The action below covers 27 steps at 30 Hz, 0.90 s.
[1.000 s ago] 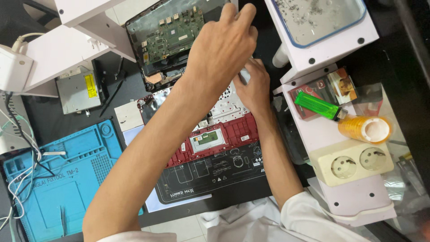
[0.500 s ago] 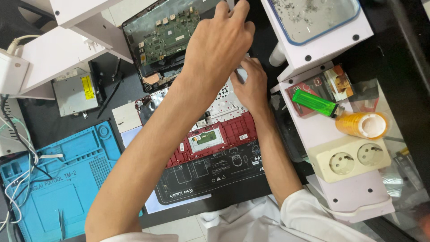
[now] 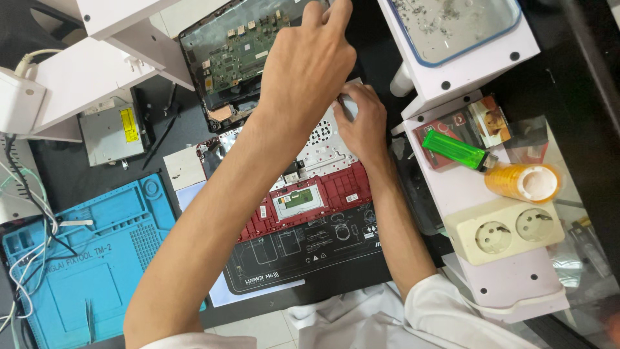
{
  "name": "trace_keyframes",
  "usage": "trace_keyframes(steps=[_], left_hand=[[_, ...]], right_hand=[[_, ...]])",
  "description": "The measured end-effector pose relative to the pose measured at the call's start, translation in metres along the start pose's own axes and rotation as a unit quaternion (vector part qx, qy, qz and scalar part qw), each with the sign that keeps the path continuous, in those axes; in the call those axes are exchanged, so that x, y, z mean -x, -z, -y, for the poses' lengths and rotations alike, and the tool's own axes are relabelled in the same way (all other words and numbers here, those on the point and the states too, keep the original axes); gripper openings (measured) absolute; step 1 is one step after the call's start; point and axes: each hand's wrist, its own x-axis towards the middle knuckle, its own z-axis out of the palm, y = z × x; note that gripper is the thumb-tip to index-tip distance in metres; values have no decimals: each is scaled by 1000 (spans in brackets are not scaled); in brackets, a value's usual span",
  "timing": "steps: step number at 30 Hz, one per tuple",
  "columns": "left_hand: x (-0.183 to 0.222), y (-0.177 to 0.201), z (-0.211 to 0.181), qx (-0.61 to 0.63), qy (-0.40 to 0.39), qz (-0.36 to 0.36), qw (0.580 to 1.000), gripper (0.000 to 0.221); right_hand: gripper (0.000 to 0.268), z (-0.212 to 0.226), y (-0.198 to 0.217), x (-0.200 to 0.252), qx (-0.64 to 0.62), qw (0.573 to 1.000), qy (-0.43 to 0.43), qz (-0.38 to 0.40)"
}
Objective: The person assembles a disassembled laptop on a workbench. They connect internal cables, place the motherboard into the red chassis, and attach the screen assembly. The person then closes the laptop and presses the power button to test the device.
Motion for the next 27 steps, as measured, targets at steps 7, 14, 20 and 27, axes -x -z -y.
trace_keyframes(steps=[7,14,20,27], left_hand=[[5,3,6,2,5,-35,999,6],[11,15,14,28,1,-12,1000,9],[17,20,24,56,5,28,998,8],[41,20,47,106,26,-23,994,14]], right_hand=[[21,7,3,-2,-3,1000,15,8],[23,13,5,-3,-31,999,14,8],[25,19,8,-4,-44,999,4,10],[29,26,13,-5,-21,999,18,20]])
